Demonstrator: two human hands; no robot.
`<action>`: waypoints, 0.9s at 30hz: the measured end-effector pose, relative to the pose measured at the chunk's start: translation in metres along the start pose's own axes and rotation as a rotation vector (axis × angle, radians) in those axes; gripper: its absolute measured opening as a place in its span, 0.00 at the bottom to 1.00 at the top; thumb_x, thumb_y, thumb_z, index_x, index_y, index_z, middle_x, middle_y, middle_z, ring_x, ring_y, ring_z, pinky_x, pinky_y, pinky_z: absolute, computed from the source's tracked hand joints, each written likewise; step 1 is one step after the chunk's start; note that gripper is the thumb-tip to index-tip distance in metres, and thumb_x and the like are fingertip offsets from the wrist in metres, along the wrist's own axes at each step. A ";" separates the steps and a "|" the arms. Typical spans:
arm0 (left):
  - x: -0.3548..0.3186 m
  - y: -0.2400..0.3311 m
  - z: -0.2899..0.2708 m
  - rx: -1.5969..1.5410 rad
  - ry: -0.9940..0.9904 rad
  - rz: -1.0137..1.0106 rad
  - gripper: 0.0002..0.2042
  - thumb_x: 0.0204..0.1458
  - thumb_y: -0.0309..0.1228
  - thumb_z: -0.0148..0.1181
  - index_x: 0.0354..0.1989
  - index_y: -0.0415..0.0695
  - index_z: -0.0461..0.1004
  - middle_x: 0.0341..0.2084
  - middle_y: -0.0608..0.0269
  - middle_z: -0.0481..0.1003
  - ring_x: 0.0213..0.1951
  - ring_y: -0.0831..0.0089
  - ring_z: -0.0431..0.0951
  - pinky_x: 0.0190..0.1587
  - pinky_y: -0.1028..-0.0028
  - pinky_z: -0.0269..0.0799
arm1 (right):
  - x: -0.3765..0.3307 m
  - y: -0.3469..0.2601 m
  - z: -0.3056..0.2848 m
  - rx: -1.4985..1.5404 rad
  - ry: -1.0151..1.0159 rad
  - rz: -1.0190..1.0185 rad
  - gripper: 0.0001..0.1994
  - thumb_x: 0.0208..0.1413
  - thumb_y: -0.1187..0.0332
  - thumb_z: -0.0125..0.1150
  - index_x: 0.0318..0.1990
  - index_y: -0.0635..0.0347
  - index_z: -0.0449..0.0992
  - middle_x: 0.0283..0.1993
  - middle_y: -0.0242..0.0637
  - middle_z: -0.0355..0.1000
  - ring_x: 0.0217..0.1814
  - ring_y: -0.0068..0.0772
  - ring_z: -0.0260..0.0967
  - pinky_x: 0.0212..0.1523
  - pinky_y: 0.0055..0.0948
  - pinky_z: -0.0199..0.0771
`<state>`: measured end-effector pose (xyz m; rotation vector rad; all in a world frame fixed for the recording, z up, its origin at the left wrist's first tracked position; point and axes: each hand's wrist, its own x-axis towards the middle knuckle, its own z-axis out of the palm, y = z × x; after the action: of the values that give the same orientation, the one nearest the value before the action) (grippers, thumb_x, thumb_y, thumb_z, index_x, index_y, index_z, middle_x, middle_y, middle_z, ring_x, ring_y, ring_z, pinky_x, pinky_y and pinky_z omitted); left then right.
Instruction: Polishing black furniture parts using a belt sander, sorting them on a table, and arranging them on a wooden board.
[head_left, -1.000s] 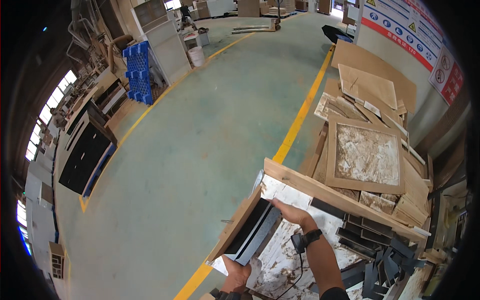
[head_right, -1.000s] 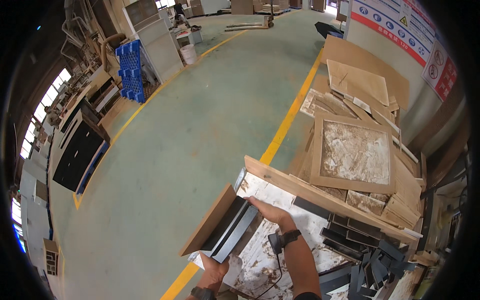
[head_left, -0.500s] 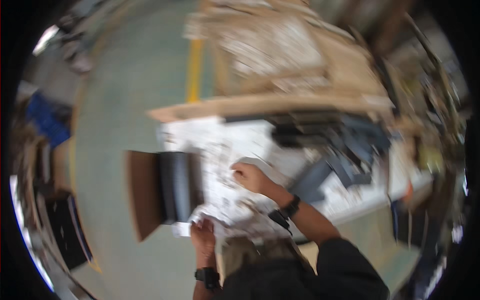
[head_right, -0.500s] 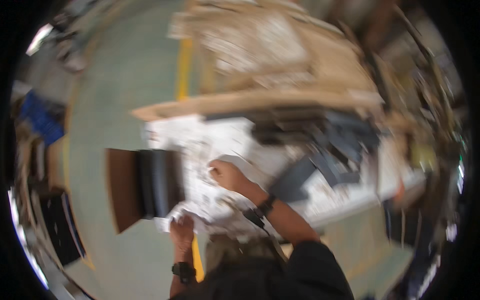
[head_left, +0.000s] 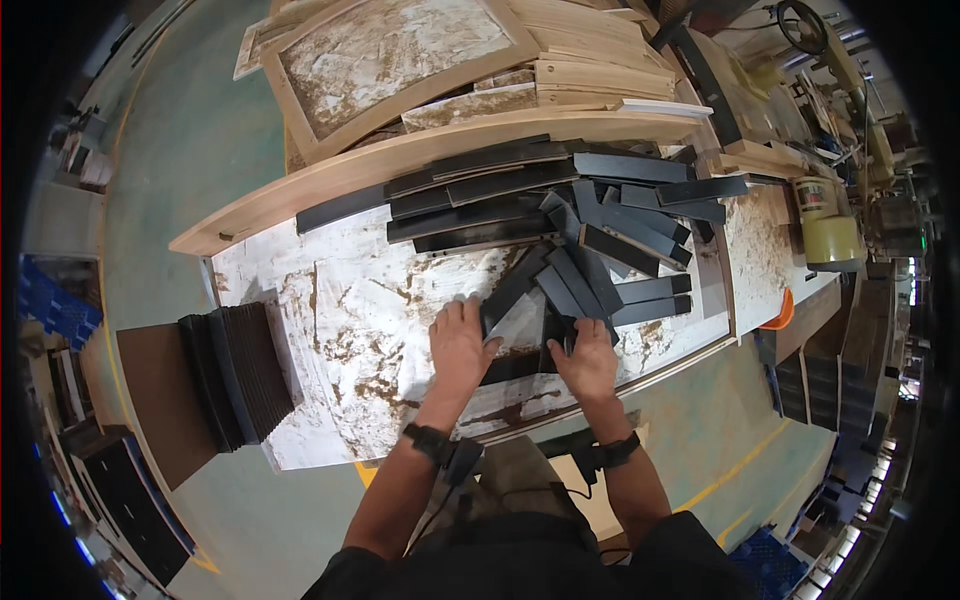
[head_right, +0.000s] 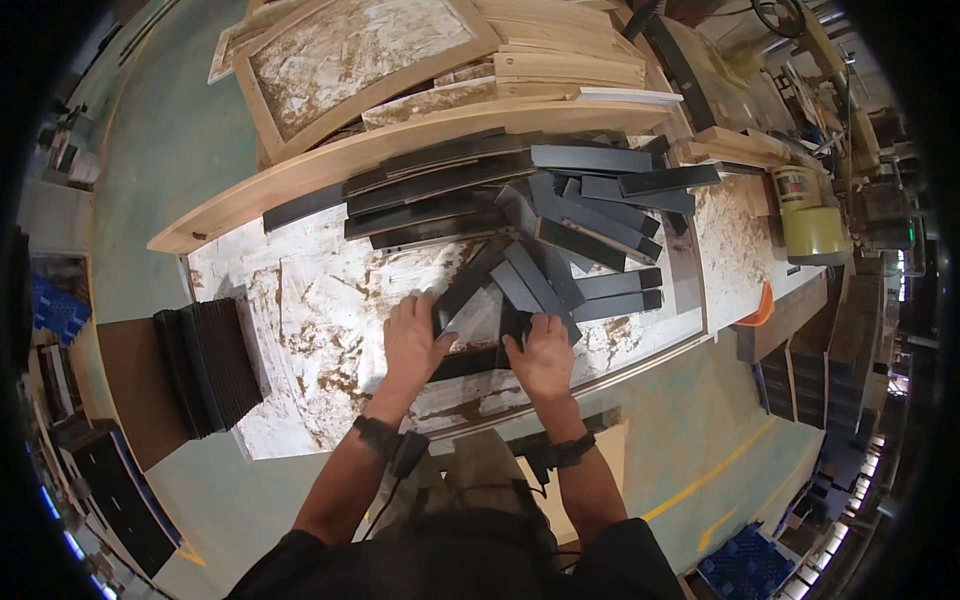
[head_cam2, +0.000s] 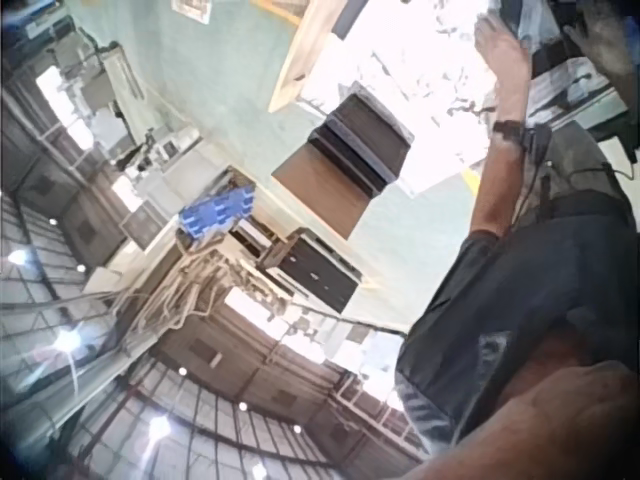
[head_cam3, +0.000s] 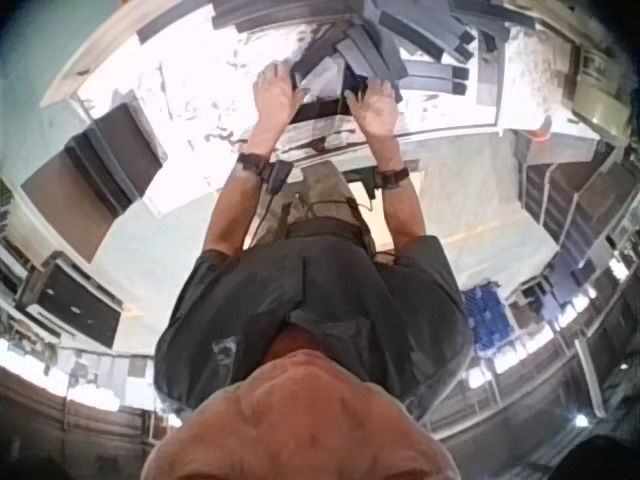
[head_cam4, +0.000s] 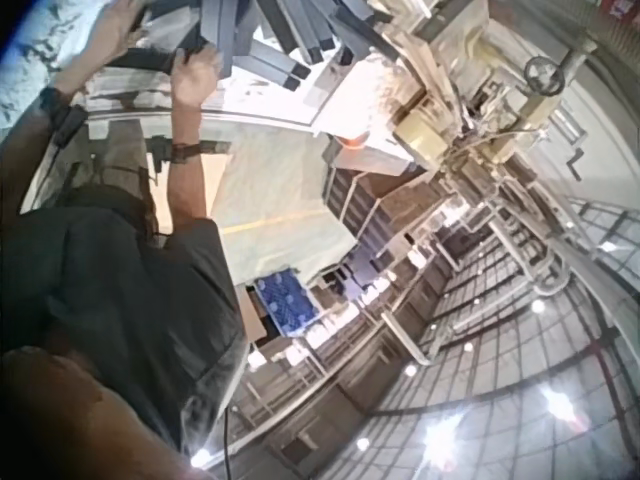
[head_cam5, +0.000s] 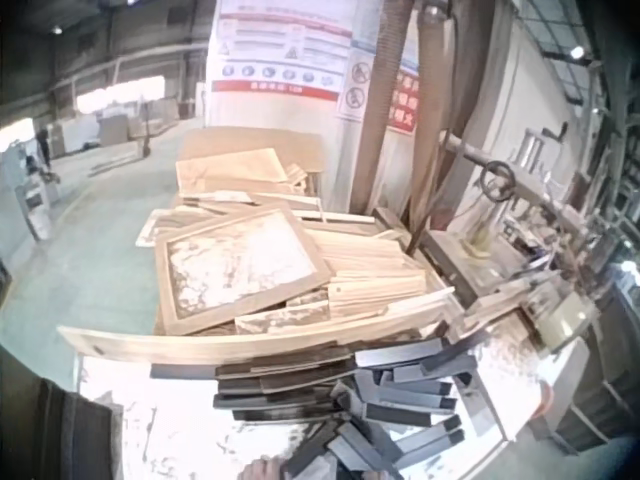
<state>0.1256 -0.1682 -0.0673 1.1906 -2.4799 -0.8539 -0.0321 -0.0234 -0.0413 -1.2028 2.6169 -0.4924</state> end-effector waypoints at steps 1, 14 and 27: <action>0.009 0.005 0.005 0.137 -0.001 0.058 0.29 0.41 0.33 0.73 0.53 0.41 0.70 0.43 0.50 0.72 0.44 0.49 0.73 0.44 0.56 0.70 | 0.001 0.001 0.000 -0.105 0.018 0.006 0.19 0.50 0.64 0.70 0.44 0.61 0.70 0.42 0.47 0.70 0.44 0.55 0.71 0.41 0.48 0.74; -0.048 -0.028 -0.038 -1.112 -0.460 -0.727 0.18 0.53 0.34 0.72 0.49 0.40 0.77 0.32 0.69 0.78 0.28 0.84 0.72 0.28 0.81 0.67 | -0.013 -0.054 0.066 1.268 -0.559 0.373 0.23 0.59 0.60 0.70 0.54 0.70 0.74 0.40 0.30 0.75 0.39 0.18 0.70 0.35 0.21 0.73; -0.096 -0.071 -0.069 -1.622 -0.250 -0.797 0.18 0.66 0.35 0.55 0.59 0.38 0.70 0.46 0.60 0.77 0.47 0.71 0.79 0.49 0.67 0.78 | -0.025 -0.121 0.085 1.412 -0.457 0.448 0.10 0.65 0.75 0.52 0.51 0.65 0.74 0.41 0.32 0.75 0.40 0.20 0.70 0.42 0.25 0.72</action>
<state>0.2624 -0.1561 -0.0544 1.1975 -0.5332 -2.4651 0.0961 -0.0957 -0.0708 -0.1820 1.3911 -1.3699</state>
